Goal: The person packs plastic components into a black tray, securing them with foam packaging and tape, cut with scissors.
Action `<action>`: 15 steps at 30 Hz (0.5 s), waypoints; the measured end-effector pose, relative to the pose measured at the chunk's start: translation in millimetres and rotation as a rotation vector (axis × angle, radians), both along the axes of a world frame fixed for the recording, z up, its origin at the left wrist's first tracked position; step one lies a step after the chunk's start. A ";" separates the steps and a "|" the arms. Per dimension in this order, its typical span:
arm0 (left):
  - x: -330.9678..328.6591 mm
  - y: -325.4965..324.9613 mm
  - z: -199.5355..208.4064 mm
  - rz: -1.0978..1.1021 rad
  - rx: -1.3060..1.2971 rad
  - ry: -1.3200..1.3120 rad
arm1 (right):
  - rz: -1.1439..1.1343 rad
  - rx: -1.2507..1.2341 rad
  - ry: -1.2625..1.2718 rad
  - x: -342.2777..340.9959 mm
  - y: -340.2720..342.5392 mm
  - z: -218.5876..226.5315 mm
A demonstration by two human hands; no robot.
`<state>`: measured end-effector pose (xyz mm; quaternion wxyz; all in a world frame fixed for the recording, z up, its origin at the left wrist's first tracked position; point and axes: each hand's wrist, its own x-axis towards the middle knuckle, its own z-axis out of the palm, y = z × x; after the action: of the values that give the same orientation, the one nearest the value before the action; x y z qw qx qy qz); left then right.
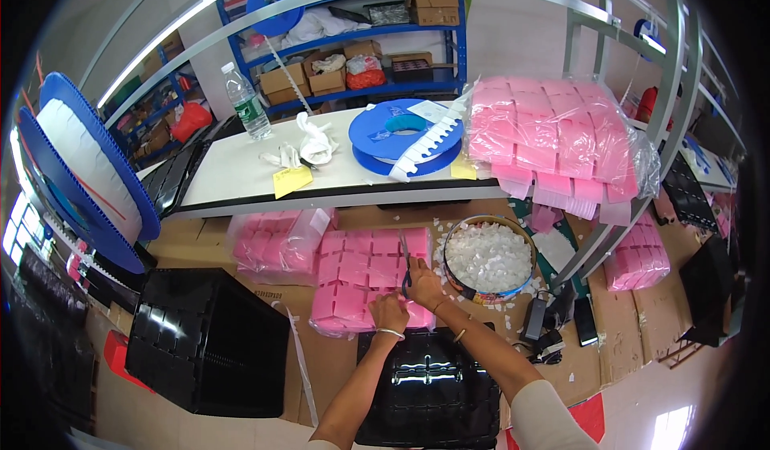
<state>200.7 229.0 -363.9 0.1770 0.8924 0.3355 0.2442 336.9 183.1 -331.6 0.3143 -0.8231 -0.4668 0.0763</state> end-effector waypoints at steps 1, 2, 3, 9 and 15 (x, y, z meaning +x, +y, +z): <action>1.0 0.6 -4.2 -0.006 0.003 0.004 | 0.012 -0.018 -0.003 0.0 -0.3 -2.0; -0.1 4.2 -9.9 -0.012 -0.034 -0.090 | 0.011 -0.012 0.002 0.2 2.7 -8.4; 1.3 5.0 -9.5 -0.024 -0.071 -0.186 | 0.050 0.047 -0.028 4.1 3.4 -14.6; -17.3 -10.0 7.9 -0.093 -0.222 -0.299 | 0.219 0.238 -0.126 19.0 -2.3 -1.7; -69.2 -45.6 28.1 -0.165 -0.076 -0.305 | 0.237 0.248 -0.138 52.6 4.2 -10.5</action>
<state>131.5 183.4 -335.8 0.2791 0.8621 0.2393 0.3487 389.5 187.3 -342.0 0.3694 -0.7204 -0.5870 -0.0019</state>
